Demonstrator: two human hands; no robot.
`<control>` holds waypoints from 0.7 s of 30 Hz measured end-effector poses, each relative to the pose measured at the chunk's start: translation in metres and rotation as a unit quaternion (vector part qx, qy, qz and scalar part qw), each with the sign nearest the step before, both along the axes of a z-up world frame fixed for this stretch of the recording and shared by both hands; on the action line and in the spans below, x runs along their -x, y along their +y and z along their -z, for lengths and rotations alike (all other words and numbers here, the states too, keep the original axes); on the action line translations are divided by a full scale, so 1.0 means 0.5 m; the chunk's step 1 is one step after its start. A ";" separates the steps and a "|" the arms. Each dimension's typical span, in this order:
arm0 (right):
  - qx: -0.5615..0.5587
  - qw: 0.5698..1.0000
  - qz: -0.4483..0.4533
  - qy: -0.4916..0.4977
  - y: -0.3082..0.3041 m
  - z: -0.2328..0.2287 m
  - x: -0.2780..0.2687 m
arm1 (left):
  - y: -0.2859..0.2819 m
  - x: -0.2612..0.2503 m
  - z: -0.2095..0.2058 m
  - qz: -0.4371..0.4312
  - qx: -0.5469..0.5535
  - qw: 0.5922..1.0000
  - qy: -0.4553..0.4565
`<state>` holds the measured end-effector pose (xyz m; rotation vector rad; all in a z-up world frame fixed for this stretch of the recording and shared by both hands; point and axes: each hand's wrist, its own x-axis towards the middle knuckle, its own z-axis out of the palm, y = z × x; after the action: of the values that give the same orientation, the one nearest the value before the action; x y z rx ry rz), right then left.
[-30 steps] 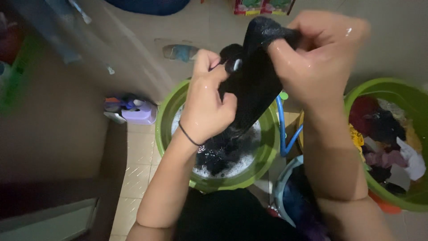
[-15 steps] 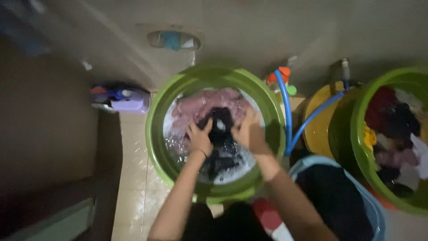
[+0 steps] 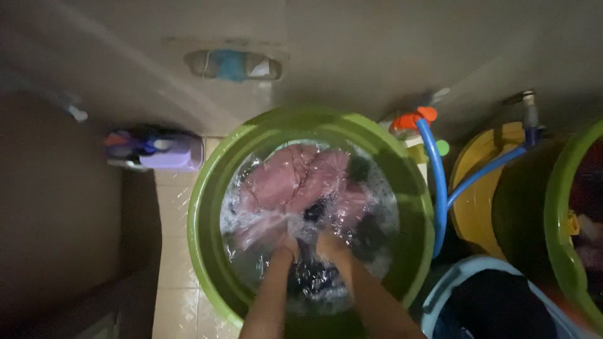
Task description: Hand-washing various clothing items in buckets of soapy water and transferring them to a laundry basket.
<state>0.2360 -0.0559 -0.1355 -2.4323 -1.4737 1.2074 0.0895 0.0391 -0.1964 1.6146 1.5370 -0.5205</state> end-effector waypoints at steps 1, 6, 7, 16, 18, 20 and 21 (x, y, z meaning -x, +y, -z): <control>0.012 1.000 0.007 0.011 -0.010 0.016 0.000 | -0.002 0.004 0.015 -0.003 0.004 1.000 0.001; 0.049 0.996 0.046 0.054 -0.012 0.058 -0.024 | 0.040 0.008 -0.158 0.086 -0.082 0.993 -0.013; 0.046 0.997 0.042 0.053 0.007 -0.042 -0.020 | 0.040 0.014 -0.180 0.083 -0.086 0.993 -0.013; -0.018 0.588 0.537 0.605 0.073 -0.454 -0.001 | -0.074 -0.015 -0.691 -0.199 -0.124 0.818 -0.525; -0.202 0.596 0.460 0.627 0.068 -0.381 -0.034 | -0.103 -0.008 -0.777 -0.238 -0.022 0.759 -0.606; -0.213 0.652 0.449 0.573 0.105 -0.539 -0.037 | -0.120 0.011 -0.738 -0.326 0.027 0.674 -0.663; -0.221 0.704 0.438 0.514 0.124 -0.618 -0.041 | -0.127 0.017 -0.718 -0.407 0.078 0.576 -0.705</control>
<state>0.2563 0.0059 0.1737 -1.2845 -0.1468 1.3003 0.0811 -0.0242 0.1623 0.5027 0.6550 0.9735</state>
